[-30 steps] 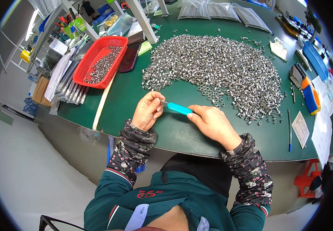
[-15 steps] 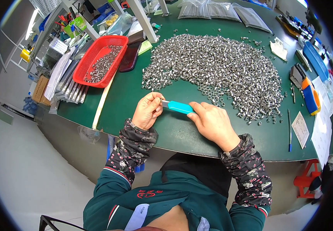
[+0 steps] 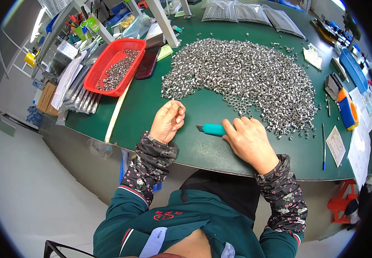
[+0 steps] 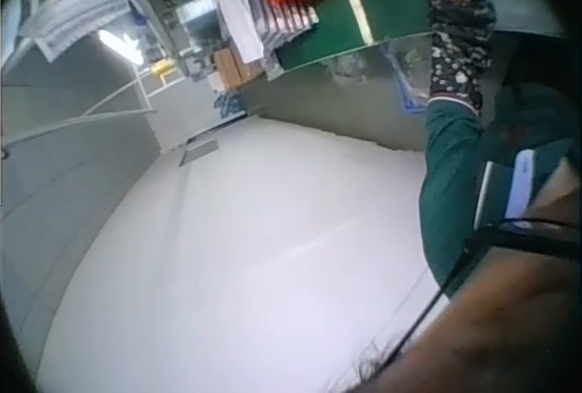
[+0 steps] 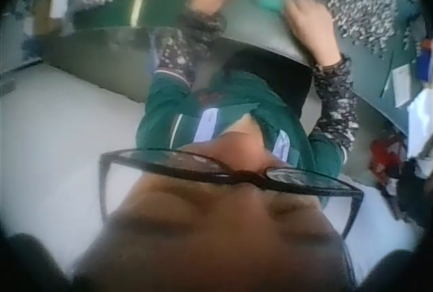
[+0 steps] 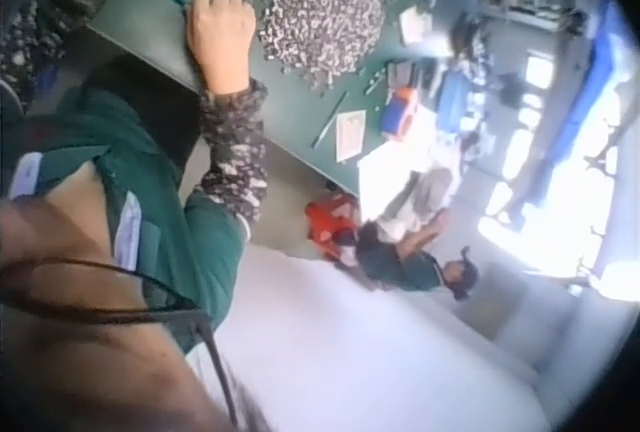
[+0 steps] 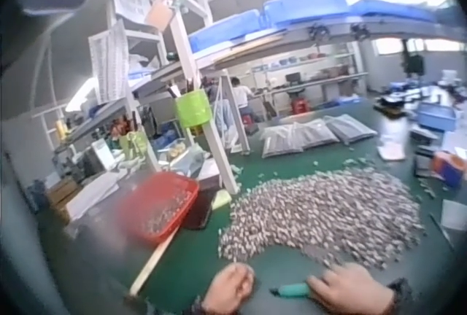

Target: Inspecting and sorting small metal components on a workbench using a utility knife.

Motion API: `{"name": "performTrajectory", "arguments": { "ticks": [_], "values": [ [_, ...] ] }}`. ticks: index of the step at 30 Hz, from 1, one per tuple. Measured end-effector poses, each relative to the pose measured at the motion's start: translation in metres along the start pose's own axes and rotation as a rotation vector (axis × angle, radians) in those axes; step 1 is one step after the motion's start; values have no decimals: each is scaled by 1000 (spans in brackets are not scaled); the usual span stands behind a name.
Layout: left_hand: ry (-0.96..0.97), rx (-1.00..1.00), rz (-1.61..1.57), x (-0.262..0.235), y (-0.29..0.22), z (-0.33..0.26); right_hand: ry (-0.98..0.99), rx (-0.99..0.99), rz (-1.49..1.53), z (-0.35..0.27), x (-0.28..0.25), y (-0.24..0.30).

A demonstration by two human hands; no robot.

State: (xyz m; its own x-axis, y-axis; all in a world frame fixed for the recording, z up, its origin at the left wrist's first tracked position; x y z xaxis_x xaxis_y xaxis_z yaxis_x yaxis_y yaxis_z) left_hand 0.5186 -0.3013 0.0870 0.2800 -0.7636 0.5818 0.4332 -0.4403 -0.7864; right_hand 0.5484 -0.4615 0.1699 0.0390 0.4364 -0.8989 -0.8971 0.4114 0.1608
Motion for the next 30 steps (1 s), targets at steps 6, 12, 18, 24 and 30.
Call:
{"name": "performTrajectory", "arguments": {
  "ticks": [6,12,18,24,30],
  "values": [
    [63,51,119,9,-5,2,-4,-26,-3,-10,0,-1],
    [25,65,208,8,-9,1,-166,81,138,-9,-19,-13],
    [40,80,259,9,-10,2,-102,63,156,-10,-10,-12],
    [55,73,248,7,-8,1,-91,69,180,-10,-8,-12],
    [50,57,232,6,-7,1,-54,146,286,-6,-3,-19]
  ]
}}
Point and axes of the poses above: each hand's wrist, its own z-axis towards the middle knuckle, its own x-axis out of the palm, y = z × x, the point moved 10 cm from there along z, towards the middle knuckle, and after that the axes turned 14 degrees about x, right-handed, at the moved point
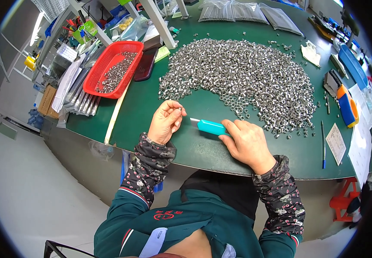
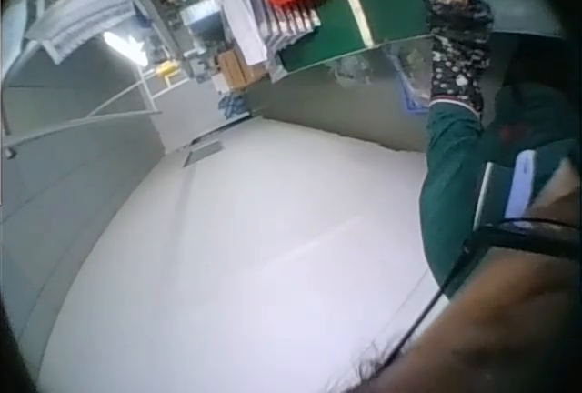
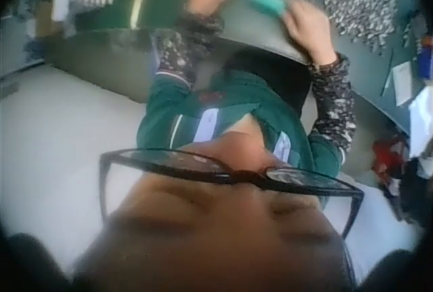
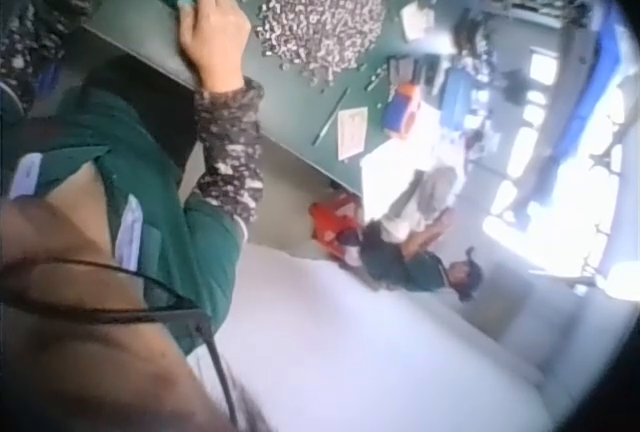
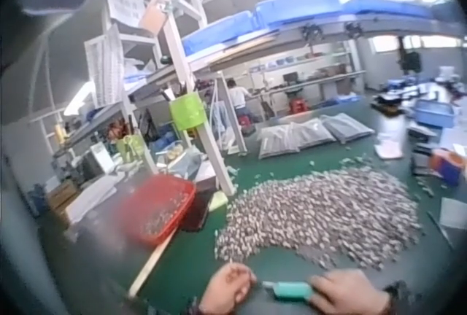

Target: Inspecting and sorting small metal components on a workbench using a utility knife.

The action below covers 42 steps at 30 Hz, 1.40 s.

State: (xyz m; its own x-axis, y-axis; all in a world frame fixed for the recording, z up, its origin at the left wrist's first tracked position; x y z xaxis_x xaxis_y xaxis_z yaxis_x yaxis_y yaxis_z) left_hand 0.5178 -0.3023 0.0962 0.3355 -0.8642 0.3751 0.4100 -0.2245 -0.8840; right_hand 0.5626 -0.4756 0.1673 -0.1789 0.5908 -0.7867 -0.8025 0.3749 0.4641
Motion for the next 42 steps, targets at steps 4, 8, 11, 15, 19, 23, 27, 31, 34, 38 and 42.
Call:
{"name": "performTrajectory", "arguments": {
  "ticks": [4,8,11,15,19,23,27,31,34,38,42],
  "values": [
    [37,-8,-26,6,1,-1,41,92,115,8,1,-7],
    [56,13,-35,9,-1,-1,125,120,143,12,10,-6],
    [51,20,-10,10,-2,-1,148,132,143,12,12,-7],
    [70,30,54,12,-5,-1,186,165,154,11,15,-8],
    [84,24,84,14,-4,-2,191,165,153,11,17,-10],
    [71,-5,121,14,-3,-3,201,163,136,11,19,-10],
    [74,-26,148,11,0,-4,176,149,123,12,16,-8],
    [34,-61,98,10,2,-4,134,153,141,11,11,-12],
    [45,-64,108,10,2,-4,116,156,153,10,10,-13],
    [86,-67,132,9,3,-6,146,129,153,9,13,-8],
    [43,-50,118,12,0,-3,-31,91,185,10,-6,-14]
  ]
}}
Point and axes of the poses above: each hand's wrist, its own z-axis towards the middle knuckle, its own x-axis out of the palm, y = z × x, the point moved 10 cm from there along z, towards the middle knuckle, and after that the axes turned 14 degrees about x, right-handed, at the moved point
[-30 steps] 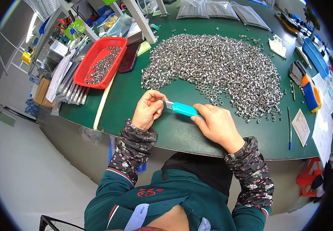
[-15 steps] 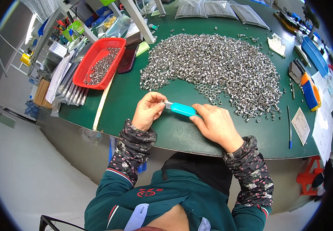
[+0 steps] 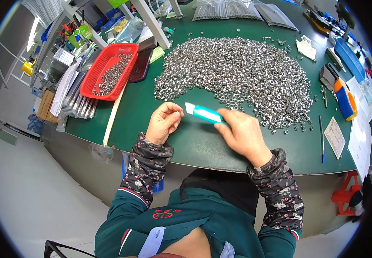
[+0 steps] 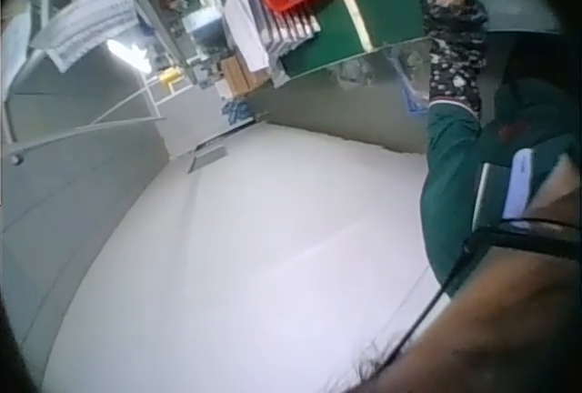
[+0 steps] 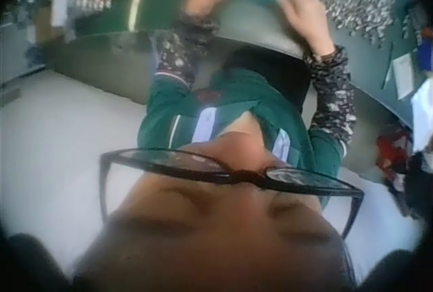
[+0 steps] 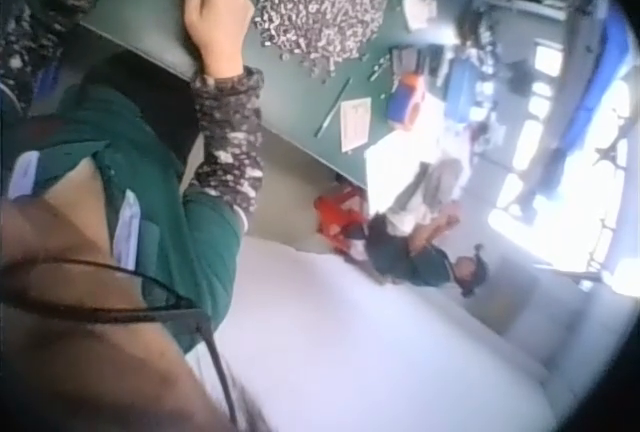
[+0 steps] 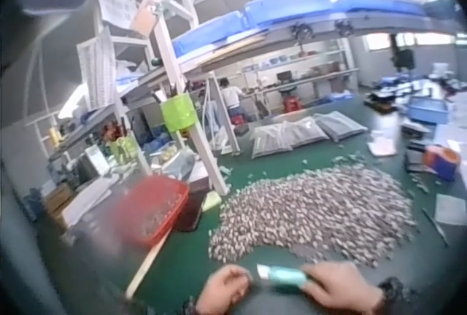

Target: Inspecting and sorting small metal components on a workbench using a utility knife.

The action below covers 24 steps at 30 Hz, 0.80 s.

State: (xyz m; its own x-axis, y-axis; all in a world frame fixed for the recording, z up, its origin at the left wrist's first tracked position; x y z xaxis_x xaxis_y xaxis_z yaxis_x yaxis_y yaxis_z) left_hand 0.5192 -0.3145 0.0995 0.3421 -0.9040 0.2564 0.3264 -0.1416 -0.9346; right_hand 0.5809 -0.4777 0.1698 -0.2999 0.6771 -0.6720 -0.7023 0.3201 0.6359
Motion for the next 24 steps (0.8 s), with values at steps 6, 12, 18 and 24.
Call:
{"name": "performTrajectory", "arguments": {
  "ticks": [6,12,18,24],
  "values": [
    [55,-141,-278,20,6,4,-255,167,215,5,-44,-44],
    [280,-225,329,75,19,14,-366,343,455,-1,-63,-74],
    [380,363,1020,121,-7,30,-377,321,388,-2,-65,-72],
    [462,413,1165,148,3,32,-371,305,393,-3,-64,-68]
  ]
}}
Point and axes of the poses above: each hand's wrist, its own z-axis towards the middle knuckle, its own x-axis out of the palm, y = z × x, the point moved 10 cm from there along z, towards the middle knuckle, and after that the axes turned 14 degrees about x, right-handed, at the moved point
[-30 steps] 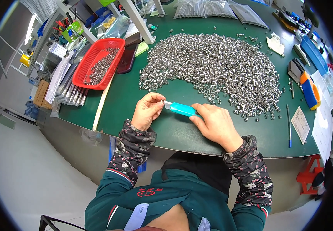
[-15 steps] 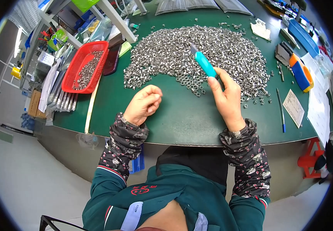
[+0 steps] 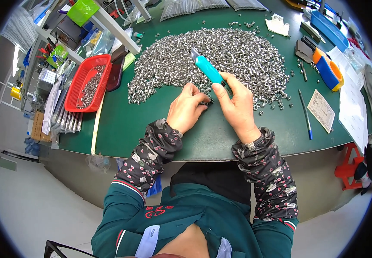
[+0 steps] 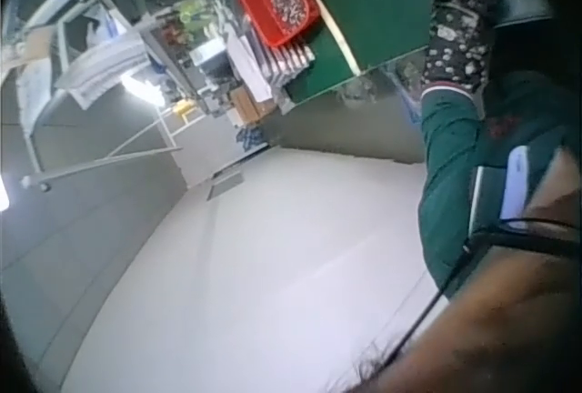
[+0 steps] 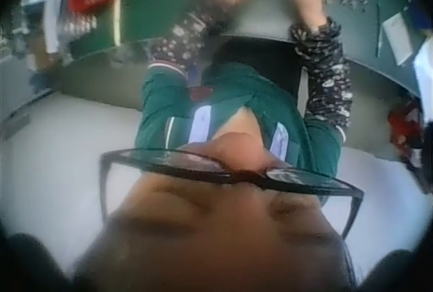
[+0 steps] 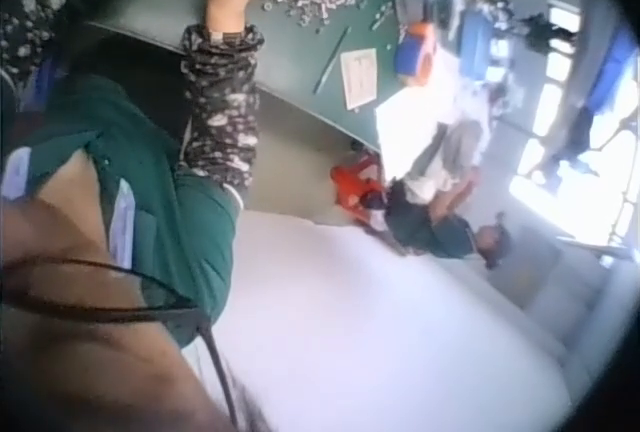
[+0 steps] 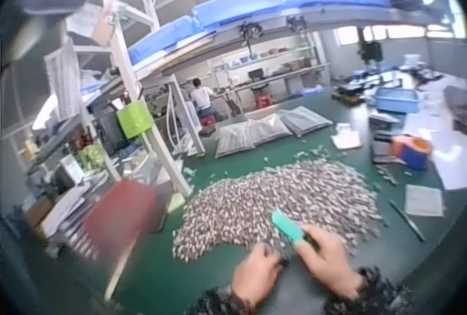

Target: Inspecting and sorting small metal components on a workbench using a utility knife.

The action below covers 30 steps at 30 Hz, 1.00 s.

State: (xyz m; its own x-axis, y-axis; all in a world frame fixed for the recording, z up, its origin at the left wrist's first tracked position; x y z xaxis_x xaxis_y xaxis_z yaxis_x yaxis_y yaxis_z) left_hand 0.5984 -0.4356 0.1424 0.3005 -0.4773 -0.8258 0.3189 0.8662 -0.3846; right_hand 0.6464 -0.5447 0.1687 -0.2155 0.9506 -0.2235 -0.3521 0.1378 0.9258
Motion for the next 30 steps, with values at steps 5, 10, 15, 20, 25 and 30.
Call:
{"name": "performTrajectory", "arguments": {
  "ticks": [5,10,15,20,25,30],
  "values": [
    [4,17,22,5,1,-1,4,-32,-29,-1,2,3],
    [-170,79,-95,-24,9,-10,8,-62,-44,-2,6,5],
    [-405,-372,-981,-58,73,-55,89,-60,-122,-5,16,5],
    [-698,-361,-1203,-76,104,-91,176,-186,-261,-15,37,16],
    [-683,-331,-1305,-68,107,-102,295,-154,-381,-21,60,11],
    [-650,-365,-1336,-58,110,-104,353,-216,-347,-28,75,22]
  ]
}}
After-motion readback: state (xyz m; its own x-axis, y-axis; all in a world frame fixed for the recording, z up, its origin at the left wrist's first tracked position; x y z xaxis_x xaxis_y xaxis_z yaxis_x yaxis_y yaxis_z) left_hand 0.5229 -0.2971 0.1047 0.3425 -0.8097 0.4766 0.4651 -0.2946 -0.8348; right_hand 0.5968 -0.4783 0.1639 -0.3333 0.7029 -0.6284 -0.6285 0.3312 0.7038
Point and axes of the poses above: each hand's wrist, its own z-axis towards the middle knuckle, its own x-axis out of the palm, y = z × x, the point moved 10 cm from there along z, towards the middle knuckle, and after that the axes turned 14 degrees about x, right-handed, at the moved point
